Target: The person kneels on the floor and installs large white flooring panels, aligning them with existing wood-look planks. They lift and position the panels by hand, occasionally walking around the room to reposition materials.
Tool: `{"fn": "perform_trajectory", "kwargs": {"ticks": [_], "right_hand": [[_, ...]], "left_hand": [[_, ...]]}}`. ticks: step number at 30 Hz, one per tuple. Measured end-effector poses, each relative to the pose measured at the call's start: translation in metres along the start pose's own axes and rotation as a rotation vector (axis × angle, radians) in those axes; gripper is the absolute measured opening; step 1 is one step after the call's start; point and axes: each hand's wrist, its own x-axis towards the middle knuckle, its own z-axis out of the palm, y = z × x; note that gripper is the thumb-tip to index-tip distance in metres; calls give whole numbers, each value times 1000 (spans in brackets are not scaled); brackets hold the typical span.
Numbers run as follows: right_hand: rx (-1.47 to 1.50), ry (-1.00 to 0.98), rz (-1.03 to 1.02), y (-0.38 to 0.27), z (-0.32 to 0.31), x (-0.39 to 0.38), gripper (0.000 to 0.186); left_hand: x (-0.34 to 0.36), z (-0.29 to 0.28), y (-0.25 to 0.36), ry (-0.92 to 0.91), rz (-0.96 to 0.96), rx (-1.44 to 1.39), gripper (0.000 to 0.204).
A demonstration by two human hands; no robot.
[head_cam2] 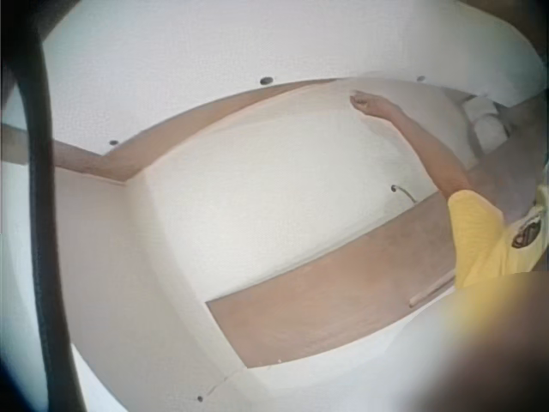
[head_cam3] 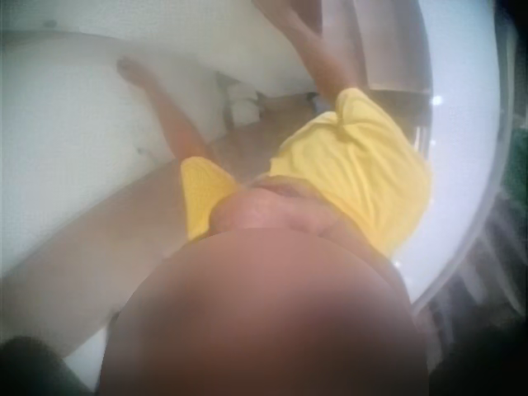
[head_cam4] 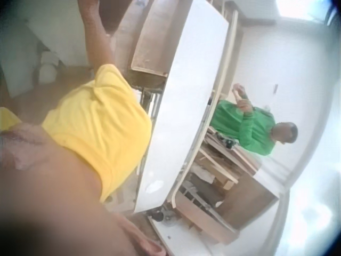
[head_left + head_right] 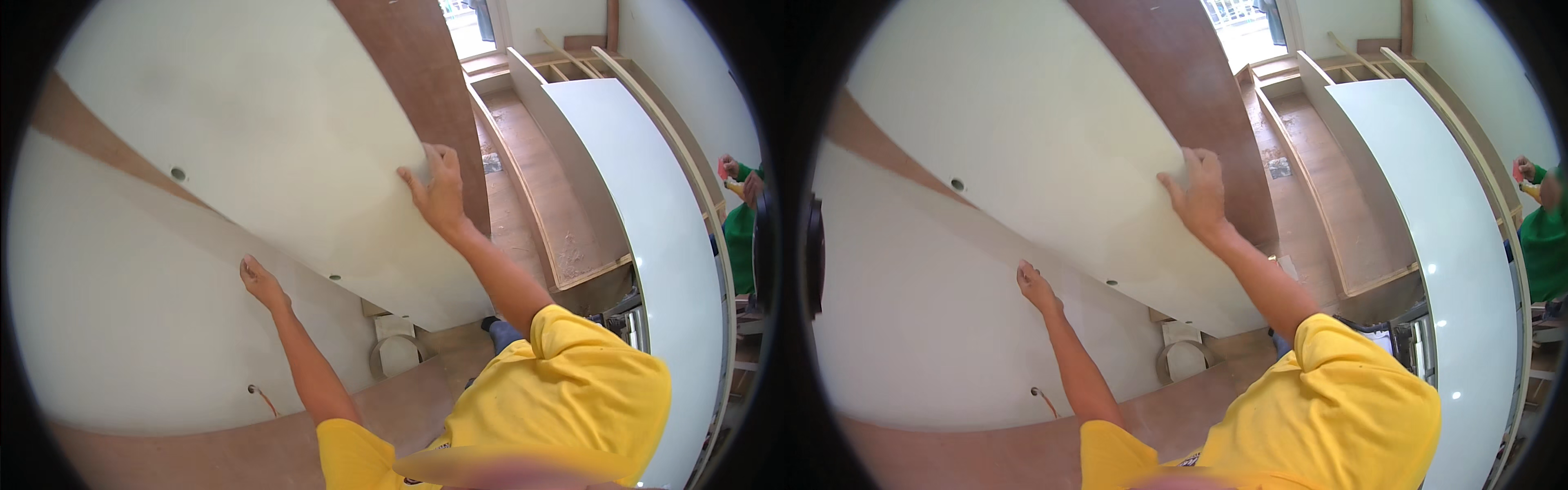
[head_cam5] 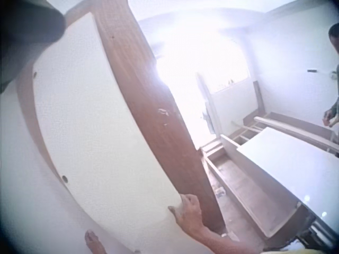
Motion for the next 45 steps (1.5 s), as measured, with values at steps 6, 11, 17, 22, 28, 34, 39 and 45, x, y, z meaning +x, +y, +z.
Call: {"fn": "perform_trajectory", "kwargs": {"ticks": [6,11,17,22,28,34,39,45], "right_hand": [[68,6,85,2,-5,7,42],[35,-40,46,-3,-12,13,37],[17,8,37,-14,-21,12,37],[21,-44,95,-17,-37,13,34],[132,-150,-14,-27,-69,-13,32],[216,-103,-88,-76,-118,-61,40],[352,-115,-16,-69,-144,-91,50],[264,-258,-4,-64,-218,-79,61]], "left_hand": [[26,66,-9,-2,-48,-15,68],[20,85,-23,309,198,252,70],[8,80,-11,282,69,203,68],[10,64,5,214,-17,-72,69],[-9,12,5,112,-137,-190,69],[-71,-44,30,153,7,-103,63],[-128,-87,46,338,208,-71,57],[-221,-101,59,488,194,12,62]]}}
